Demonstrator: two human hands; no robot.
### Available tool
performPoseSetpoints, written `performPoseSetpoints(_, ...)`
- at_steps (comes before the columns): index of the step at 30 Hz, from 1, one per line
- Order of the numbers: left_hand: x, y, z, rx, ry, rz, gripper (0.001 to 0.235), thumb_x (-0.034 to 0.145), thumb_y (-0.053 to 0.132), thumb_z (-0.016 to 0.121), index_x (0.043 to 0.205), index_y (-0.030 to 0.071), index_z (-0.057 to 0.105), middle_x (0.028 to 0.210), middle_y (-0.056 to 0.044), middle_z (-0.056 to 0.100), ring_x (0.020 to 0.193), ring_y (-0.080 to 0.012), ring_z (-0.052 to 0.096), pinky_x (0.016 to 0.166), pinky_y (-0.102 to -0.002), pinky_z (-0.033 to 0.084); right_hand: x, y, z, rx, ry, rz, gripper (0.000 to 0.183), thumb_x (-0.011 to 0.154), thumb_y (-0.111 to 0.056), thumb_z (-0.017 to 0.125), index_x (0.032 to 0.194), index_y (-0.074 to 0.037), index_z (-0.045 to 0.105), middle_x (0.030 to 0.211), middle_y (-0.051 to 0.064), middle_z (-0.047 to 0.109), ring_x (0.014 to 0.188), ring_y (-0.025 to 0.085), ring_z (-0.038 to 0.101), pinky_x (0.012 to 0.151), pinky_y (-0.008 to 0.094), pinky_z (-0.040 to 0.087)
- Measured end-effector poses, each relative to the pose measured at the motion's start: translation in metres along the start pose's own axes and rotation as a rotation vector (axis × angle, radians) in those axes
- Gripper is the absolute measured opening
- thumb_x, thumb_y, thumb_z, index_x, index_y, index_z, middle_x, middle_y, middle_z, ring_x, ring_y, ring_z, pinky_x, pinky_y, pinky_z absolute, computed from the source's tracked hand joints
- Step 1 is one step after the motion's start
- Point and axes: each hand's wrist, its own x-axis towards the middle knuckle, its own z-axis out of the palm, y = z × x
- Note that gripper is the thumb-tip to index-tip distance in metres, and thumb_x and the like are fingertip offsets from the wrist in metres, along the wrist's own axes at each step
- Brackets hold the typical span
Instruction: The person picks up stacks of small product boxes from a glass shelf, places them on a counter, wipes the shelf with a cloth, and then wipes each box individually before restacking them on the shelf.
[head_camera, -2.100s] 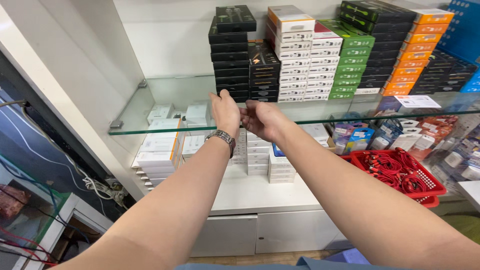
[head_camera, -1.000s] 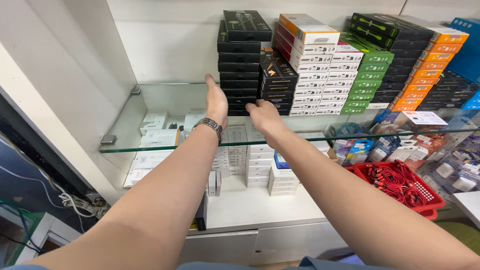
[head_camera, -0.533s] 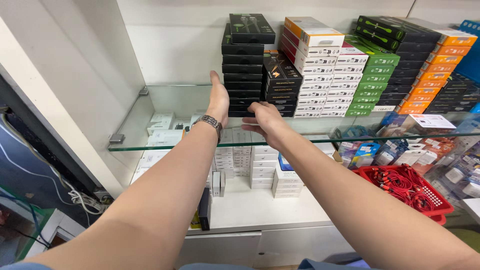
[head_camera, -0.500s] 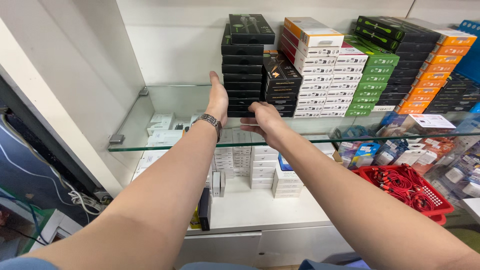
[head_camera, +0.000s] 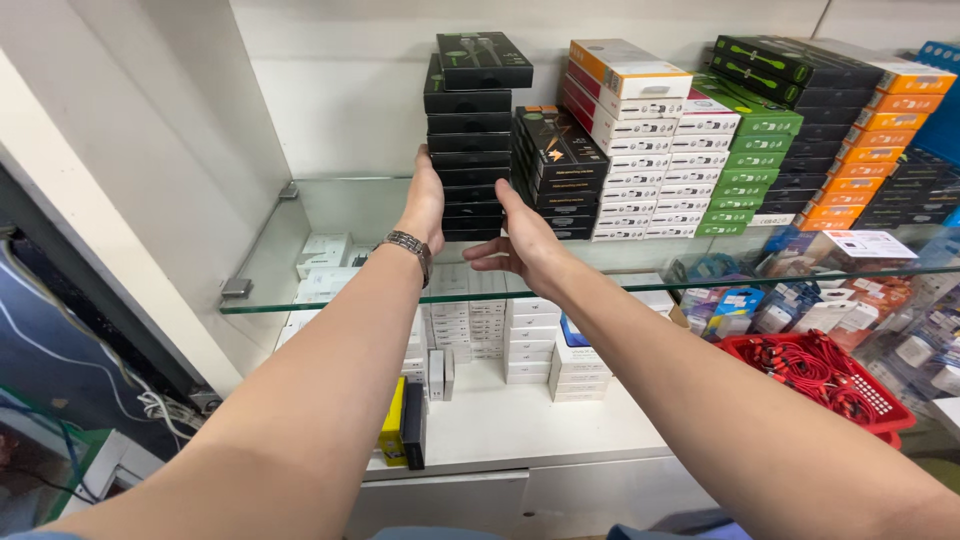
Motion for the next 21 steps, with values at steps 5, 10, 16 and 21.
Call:
performPoseSetpoints(5,-0.018,0.013,-0.03,0.098,0.082,-0.021,0.082,0.096,0.066,0.022,0.159,0.014,0.032,0.164,-0.015,0.036,0.148,-0.0281,0.036,0.117,-0.045,0.029,0.004,0.005,0.004,-0.099,-0.051,0.07,0.085,0.097,-0.061,0.033,0.156,-0.001,0.02,0.161,0.02,0.03,0.102,0.029,0.071,0.073,0.039,0.063)
performPoseSetpoints(10,-0.022,0.028,-0.038,-0.008,0.087,-0.088,0.087,0.098,0.069,0.026,0.163,0.013,0.011,0.165,-0.024,0.022,0.152,-0.0345,0.037,0.121,-0.047,0.034,0.025,-0.02,0.0,-0.015,0.109,0.118,0.086,0.102,-0.067,0.029,0.154,0.001,0.037,0.157,0.029,0.036,0.134,0.037,0.045,0.107,0.047,0.042)
performPoseSetpoints(16,-0.037,0.042,-0.02,-0.003,0.029,-0.091,0.085,0.094,0.07,0.022,0.157,0.015,0.037,0.157,-0.016,0.044,0.142,-0.0306,0.047,0.113,-0.047,0.041,0.035,-0.03,0.031,0.119,-0.107,0.068,0.076,0.098,-0.063,0.022,0.153,-0.016,0.045,0.16,0.009,0.046,0.148,0.027,0.038,0.121,0.047,0.024)
performPoseSetpoints(21,-0.071,0.036,-0.007,-0.072,0.031,-0.063,0.081,0.093,0.068,0.021,0.149,0.016,0.048,0.141,-0.014,0.062,0.128,-0.0293,0.062,0.103,-0.048,0.052,0.006,-0.028,0.026,0.013,-0.094,0.072,0.073,0.099,-0.061,0.02,0.155,-0.019,0.041,0.162,0.007,0.04,0.149,0.024,0.033,0.12,0.046,0.018)
